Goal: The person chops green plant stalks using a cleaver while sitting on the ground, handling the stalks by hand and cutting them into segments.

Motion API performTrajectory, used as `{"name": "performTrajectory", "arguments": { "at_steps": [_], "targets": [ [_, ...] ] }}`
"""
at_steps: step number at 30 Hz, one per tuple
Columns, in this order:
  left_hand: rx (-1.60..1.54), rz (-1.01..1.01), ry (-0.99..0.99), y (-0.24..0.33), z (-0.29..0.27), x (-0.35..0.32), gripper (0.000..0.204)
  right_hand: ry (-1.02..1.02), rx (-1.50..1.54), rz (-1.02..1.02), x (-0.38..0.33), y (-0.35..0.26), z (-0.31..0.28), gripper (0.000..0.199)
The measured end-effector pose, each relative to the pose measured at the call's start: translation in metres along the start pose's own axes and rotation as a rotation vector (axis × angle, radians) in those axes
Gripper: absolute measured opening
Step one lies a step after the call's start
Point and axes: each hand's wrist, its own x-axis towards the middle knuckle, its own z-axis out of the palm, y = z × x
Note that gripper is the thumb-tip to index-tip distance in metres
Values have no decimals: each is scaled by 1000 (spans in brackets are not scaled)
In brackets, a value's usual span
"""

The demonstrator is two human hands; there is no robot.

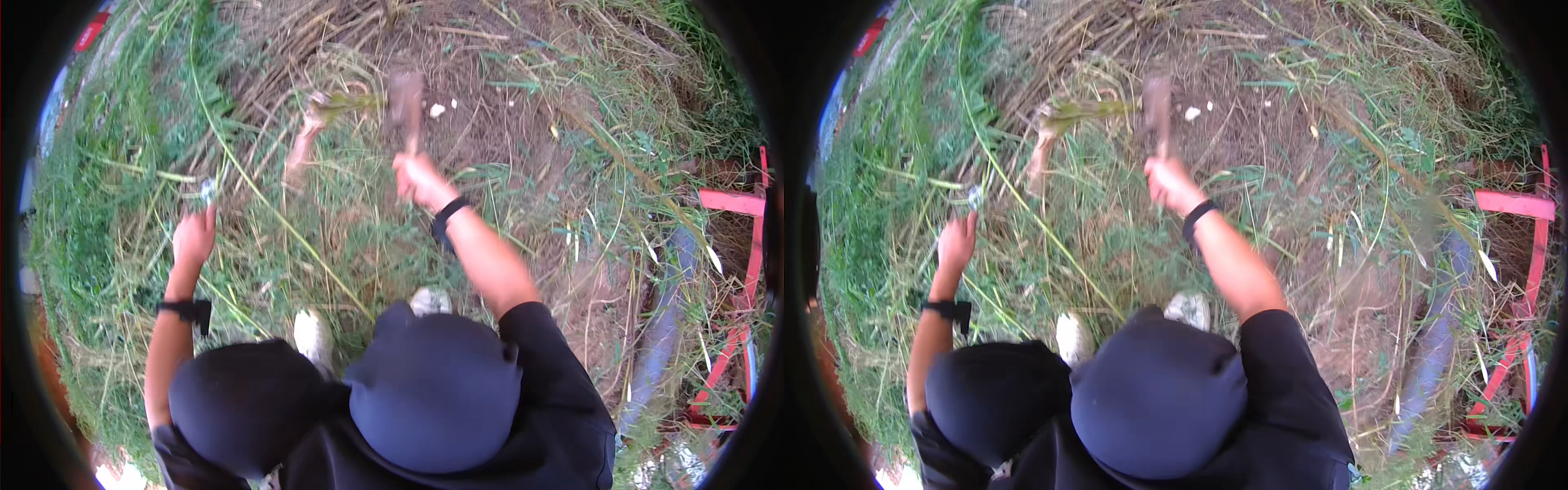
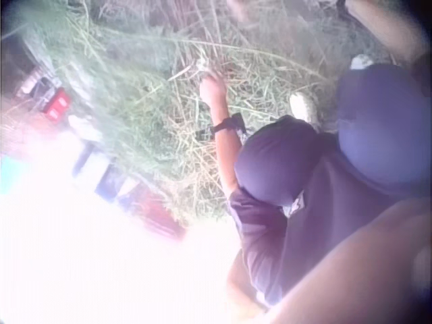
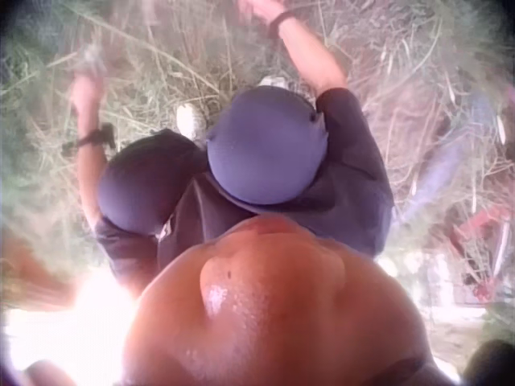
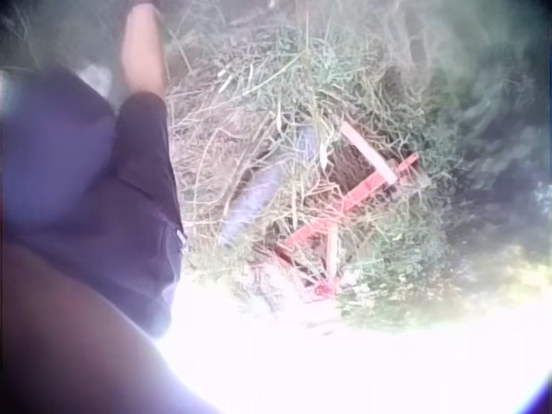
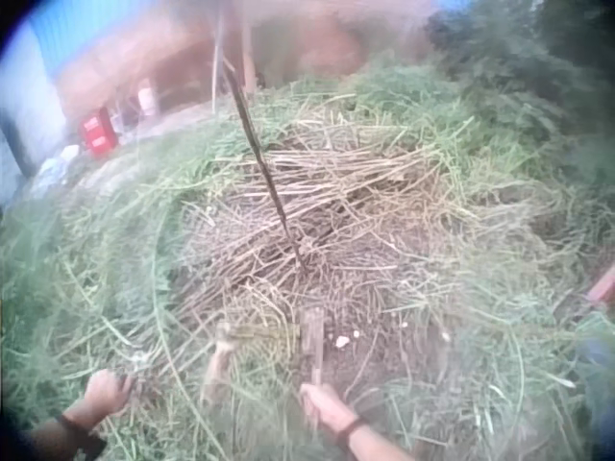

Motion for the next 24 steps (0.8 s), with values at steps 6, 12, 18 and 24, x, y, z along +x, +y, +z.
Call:
{"name": "performTrajectory", "arguments": {
  "at_steps": [6, 12, 18, 24],
  "targets": [
    [-114, -103, 91, -35, 3, -16, 59, -29, 269, 53, 5, -3, 9, 20],
    [-185, 113, 44, 54, -15, 47, 48, 134, 443, -208, -55, -15, -20, 16],
    [-157, 324, 29, 110, -28, 65, 51, 555, -182, -1296, -190, -145, -160, 12],
    [-182, 282, 22, 70, -7, 70, 54, -132, 118, -1550, -314, -282, -194, 28]
  ]
}}
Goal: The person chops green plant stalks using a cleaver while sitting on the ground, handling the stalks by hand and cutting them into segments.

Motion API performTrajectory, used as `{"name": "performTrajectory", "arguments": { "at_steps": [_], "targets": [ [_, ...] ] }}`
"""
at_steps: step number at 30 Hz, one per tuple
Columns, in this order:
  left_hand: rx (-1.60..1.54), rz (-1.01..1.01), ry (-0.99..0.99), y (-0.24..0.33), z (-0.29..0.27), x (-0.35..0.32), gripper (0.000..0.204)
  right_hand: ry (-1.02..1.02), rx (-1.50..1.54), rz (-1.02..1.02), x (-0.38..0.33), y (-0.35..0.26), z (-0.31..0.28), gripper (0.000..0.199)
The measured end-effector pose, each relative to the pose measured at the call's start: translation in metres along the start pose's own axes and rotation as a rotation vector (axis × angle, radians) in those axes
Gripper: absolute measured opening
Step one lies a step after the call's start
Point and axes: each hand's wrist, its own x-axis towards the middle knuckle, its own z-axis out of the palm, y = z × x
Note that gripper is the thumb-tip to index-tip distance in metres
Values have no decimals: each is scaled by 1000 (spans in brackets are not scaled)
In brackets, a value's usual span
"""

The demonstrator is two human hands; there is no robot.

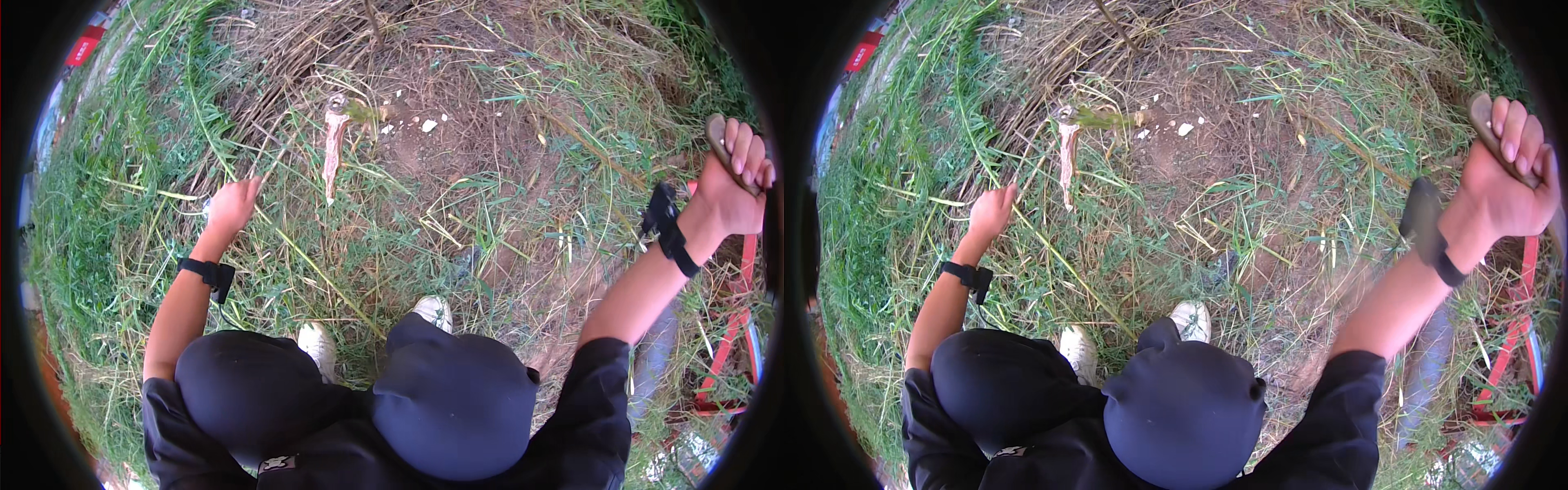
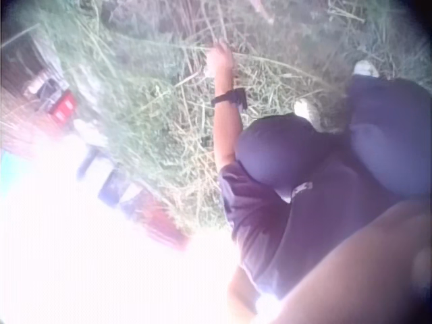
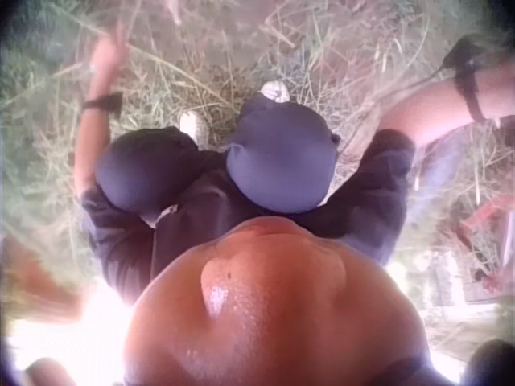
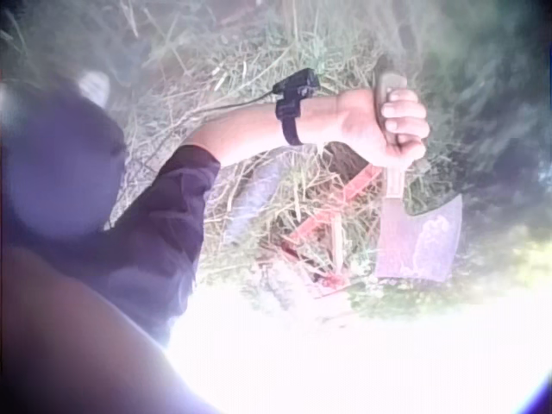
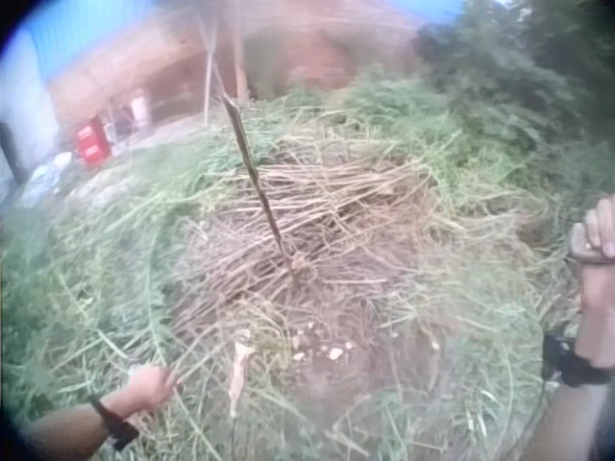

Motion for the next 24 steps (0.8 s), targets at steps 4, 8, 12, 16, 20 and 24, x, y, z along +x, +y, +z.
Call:
{"name": "performTrajectory", "arguments": {
  "at_steps": [4, 8, 12, 16, 20, 24],
  "targets": [
    [7, -145, 36, -32, -1, -38, 54, 440, -128, 45, -109, 204, 61, 24],
    [136, -83, 132, -52, 3, -72, 55, 112, -147, 1483, -280, 375, 112, 23],
    [92, -331, 59, -81, -4, -110, 56, 330, 233, 1667, -267, 351, 120, 30],
    [34, -183, 70, -43, -1, -69, 46, 474, 316, 1569, -290, 343, 82, 20],
    [-85, -72, 60, 16, -10, -11, 49, 281, -317, 1409, -266, 274, 78, 17],
    [-64, 87, 60, 54, -6, 21, 51, 124, -855, 768, -148, 173, 54, 14]
  ]
}}
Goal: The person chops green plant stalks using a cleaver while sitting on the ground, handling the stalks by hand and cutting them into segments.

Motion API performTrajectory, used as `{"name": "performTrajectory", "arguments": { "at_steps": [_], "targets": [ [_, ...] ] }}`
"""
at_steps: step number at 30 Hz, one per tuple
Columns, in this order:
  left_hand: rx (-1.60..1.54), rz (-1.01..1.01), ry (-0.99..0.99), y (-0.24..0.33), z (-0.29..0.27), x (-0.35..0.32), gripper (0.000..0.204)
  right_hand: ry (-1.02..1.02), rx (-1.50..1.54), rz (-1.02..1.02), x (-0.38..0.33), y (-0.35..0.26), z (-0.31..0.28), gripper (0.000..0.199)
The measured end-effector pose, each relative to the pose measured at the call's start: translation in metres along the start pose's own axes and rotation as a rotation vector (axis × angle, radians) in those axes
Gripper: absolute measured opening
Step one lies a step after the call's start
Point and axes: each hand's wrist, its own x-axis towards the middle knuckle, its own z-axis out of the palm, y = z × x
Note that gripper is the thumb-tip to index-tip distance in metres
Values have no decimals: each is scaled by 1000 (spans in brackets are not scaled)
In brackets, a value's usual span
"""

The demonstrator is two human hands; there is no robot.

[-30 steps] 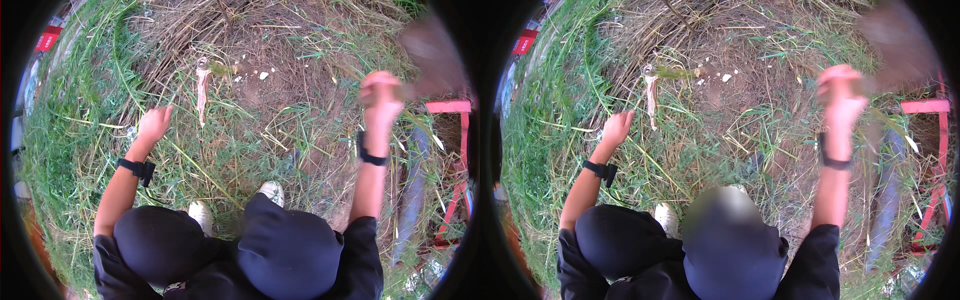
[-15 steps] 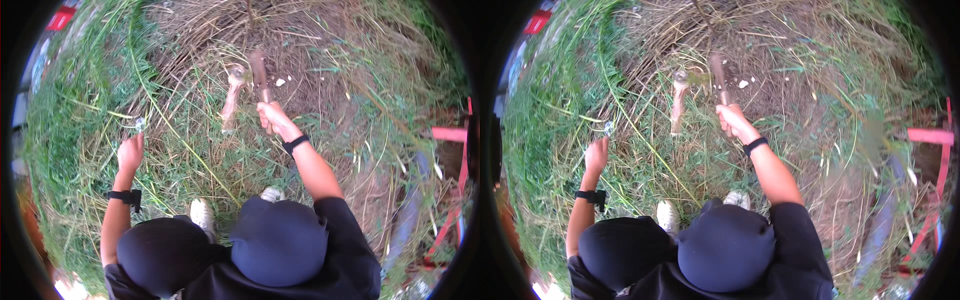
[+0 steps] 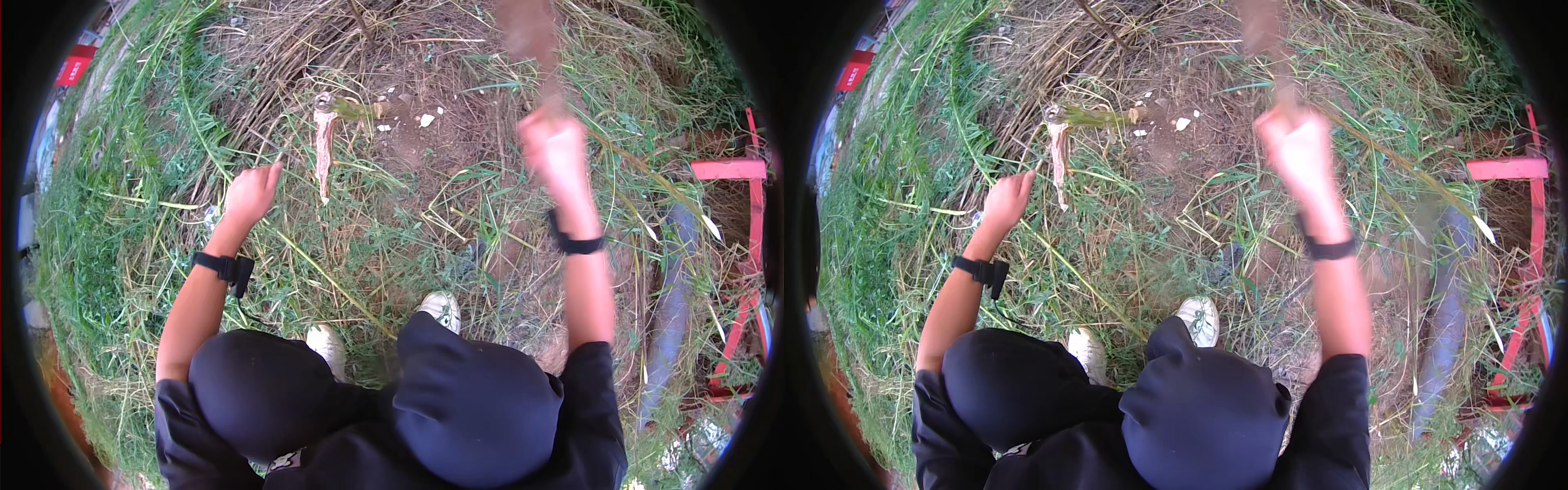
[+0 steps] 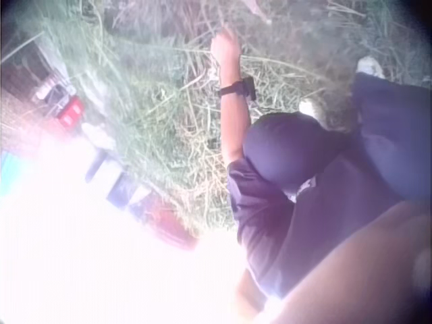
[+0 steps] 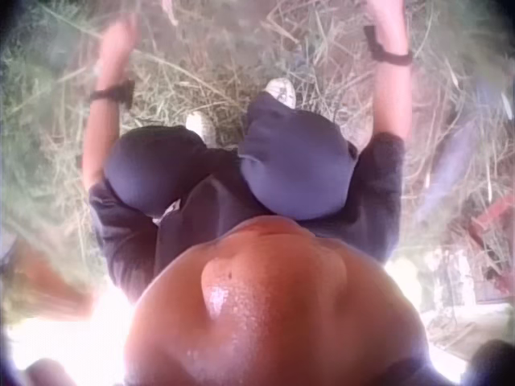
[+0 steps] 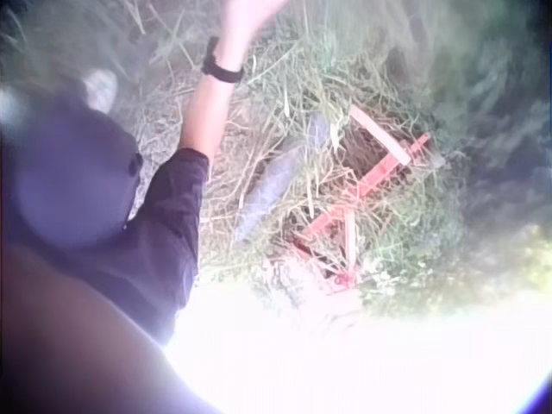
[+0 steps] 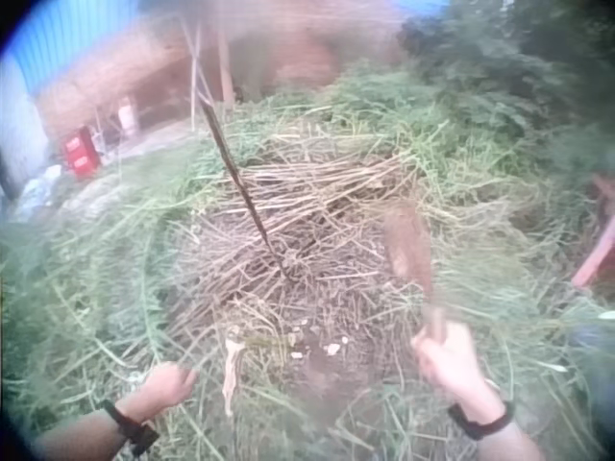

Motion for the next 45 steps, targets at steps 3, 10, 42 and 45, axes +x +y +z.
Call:
{"name": "performTrajectory", "arguments": {
  "at_steps": [3, 10, 42, 45],
  "targets": [
    [40, 38, -21, -5, 2, 0, 49, 20, 505, -283, 30, -103, -83, 27],
    [35, -130, -54, -30, 4, -28, 51, 354, 748, -710, 53, -102, -36, 36],
    [-971, -10, 111, 90, -65, 3, 58, -633, 419, 781, 48, 36, 191, 14],
    [-991, 102, 281, 125, -74, -4, 49, -514, 445, 756, 15, 63, 211, 15]
  ]
}}
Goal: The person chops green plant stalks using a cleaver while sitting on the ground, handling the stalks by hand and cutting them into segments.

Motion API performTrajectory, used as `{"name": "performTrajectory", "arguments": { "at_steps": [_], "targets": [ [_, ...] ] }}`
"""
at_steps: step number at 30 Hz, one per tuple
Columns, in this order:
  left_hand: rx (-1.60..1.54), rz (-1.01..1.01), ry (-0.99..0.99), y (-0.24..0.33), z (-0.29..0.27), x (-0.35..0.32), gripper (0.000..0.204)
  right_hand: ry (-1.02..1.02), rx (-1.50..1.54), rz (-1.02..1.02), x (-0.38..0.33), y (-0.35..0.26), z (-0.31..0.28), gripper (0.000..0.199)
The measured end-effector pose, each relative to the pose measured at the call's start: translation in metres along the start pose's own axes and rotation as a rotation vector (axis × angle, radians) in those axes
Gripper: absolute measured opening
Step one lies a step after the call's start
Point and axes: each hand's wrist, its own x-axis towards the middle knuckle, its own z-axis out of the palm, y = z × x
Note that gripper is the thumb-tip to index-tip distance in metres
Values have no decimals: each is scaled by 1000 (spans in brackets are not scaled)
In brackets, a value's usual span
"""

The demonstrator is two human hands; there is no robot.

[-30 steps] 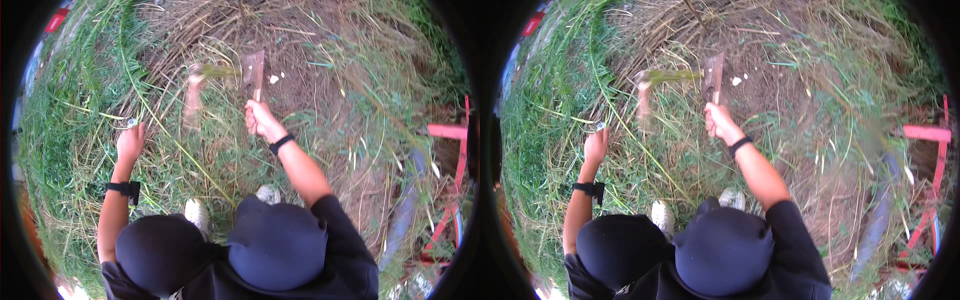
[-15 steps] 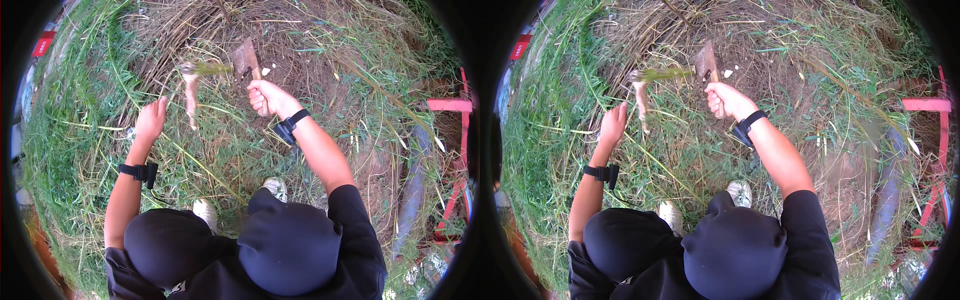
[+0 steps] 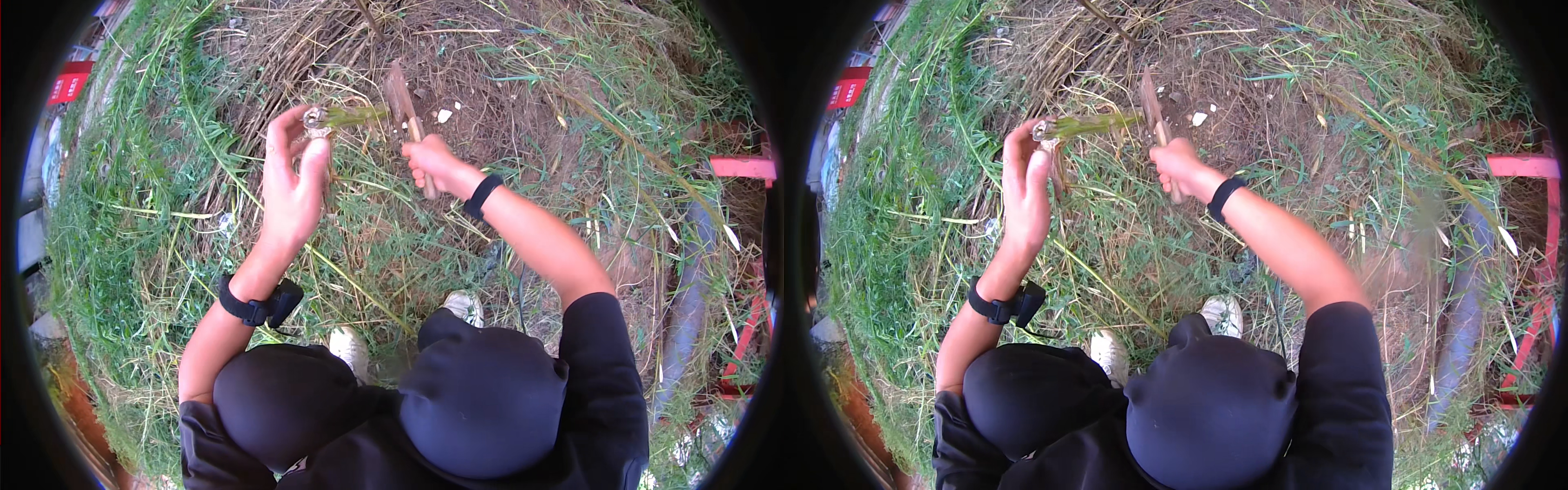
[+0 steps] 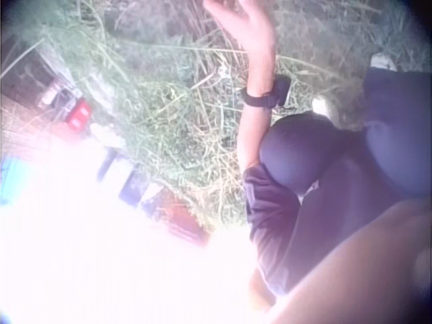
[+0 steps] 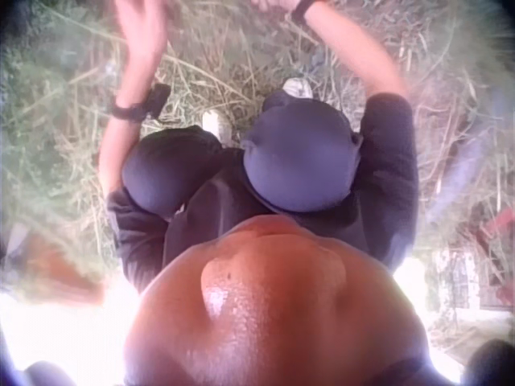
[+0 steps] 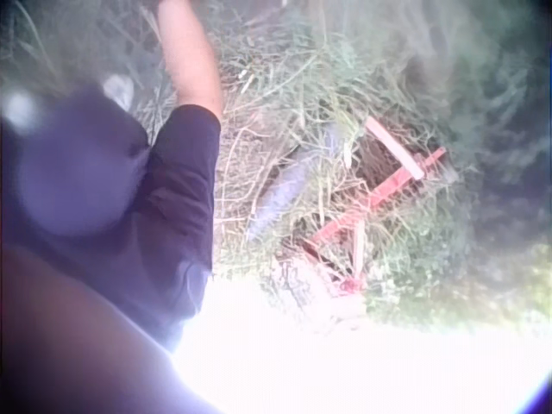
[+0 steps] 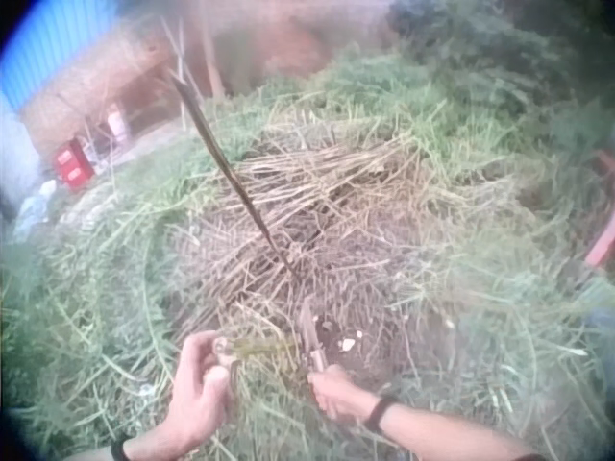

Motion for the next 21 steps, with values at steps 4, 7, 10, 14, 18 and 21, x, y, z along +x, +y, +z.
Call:
{"name": "performTrajectory", "arguments": {
  "at_steps": [4, 7, 10, 14, 18, 21],
  "targets": [
    [204, 334, 128, 11, 13, 26, 35, 152, -72, -108, 0, 32, 38, 24],
    [698, 481, 62, 39, 15, 43, 23, 190, -74, -133, 4, 41, 37, 31],
    [1278, 762, -37, 50, 22, 60, 16, 187, -77, -162, 6, 40, 37, 32],
    [1597, 551, -253, 27, 26, 71, 9, 175, -85, -174, 5, 43, 44, 26],
    [1595, 308, -327, -3, -13, 78, 21, -1, 380, -103, 14, 55, 16, 21],
    [1508, 205, -277, -40, -57, 76, 47, 43, 543, -239, 10, 47, 4, 22]
  ]
}}
